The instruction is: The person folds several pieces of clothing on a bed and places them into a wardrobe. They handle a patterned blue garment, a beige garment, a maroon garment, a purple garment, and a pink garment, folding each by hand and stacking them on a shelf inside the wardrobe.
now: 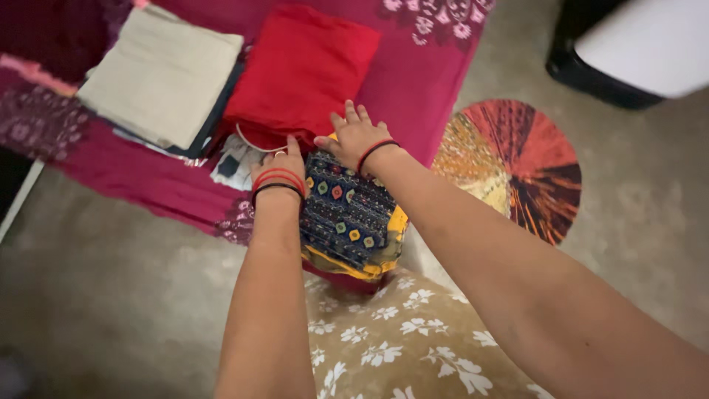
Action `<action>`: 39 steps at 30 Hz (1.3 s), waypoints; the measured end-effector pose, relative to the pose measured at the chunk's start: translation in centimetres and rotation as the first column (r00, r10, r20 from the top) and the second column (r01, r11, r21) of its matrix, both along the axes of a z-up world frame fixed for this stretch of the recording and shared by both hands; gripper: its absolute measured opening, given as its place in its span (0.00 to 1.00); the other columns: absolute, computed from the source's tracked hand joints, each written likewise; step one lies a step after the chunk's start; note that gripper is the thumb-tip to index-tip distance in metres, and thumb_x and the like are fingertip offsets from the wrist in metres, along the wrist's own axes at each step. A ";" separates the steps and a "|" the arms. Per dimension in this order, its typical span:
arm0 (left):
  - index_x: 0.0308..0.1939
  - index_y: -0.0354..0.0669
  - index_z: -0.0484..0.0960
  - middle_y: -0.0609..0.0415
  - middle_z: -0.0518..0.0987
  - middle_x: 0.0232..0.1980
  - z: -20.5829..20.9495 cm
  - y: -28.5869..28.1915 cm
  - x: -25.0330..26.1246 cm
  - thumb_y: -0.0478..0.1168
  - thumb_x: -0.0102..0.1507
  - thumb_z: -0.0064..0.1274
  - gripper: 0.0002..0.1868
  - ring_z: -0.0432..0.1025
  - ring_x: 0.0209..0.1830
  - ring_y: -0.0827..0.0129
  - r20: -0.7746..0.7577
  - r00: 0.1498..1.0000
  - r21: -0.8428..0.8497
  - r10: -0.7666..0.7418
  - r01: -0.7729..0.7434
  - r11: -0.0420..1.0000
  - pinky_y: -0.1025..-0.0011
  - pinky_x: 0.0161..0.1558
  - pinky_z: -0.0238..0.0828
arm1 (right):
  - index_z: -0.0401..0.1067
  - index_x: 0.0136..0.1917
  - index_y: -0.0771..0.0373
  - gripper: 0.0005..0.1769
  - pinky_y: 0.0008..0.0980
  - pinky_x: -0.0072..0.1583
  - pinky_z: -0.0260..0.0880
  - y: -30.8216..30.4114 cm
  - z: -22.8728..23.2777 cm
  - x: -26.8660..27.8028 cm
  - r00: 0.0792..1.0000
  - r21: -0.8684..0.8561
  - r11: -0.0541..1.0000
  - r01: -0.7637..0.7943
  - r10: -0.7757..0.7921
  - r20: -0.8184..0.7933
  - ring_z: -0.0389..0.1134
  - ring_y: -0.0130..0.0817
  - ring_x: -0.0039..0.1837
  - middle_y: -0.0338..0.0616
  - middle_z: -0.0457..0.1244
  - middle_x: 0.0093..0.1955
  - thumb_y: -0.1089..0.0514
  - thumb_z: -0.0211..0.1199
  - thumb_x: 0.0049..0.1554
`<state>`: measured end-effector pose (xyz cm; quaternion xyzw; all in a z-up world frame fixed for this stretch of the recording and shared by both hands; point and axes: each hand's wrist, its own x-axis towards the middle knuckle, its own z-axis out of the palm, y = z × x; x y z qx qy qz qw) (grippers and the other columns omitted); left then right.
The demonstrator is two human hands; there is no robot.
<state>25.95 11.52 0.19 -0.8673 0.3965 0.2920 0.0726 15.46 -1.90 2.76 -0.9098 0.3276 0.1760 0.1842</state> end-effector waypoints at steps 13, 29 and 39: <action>0.63 0.47 0.76 0.42 0.83 0.59 -3.9 -0.5 4.1 0.44 0.61 0.60 0.26 0.76 0.63 0.49 0.005 0.932 -0.099 -0.361 0.360 0.928 0.47 0.65 0.63 | 0.49 0.81 0.51 0.45 0.72 0.72 0.48 3.9 0.1 -0.2 0.950 -0.020 0.951 0.308 -0.309 -0.045 0.39 0.58 0.83 0.58 0.38 0.84 0.26 0.46 0.59; 0.59 0.50 0.81 0.47 0.81 0.62 -0.9 3.2 8.6 0.48 0.54 0.69 0.29 0.74 0.65 0.55 -0.019 0.906 -0.017 -0.422 0.422 0.907 0.55 0.64 0.67 | 0.54 0.79 0.56 0.44 0.70 0.74 0.47 8.7 -0.3 2.9 0.952 -0.070 0.949 0.307 -0.307 0.001 0.40 0.63 0.83 0.62 0.39 0.84 0.26 0.46 0.62; 0.65 0.54 0.75 0.51 0.73 0.70 0.1 6.2 11.1 0.46 0.53 0.71 0.37 0.65 0.73 0.57 -0.029 0.959 0.008 -0.283 0.284 0.959 0.50 0.69 0.60 | 0.49 0.81 0.54 0.46 0.73 0.73 0.46 9.9 -0.8 7.0 0.970 -0.041 0.970 0.239 -0.240 -0.028 0.38 0.58 0.84 0.58 0.37 0.85 0.26 0.46 0.61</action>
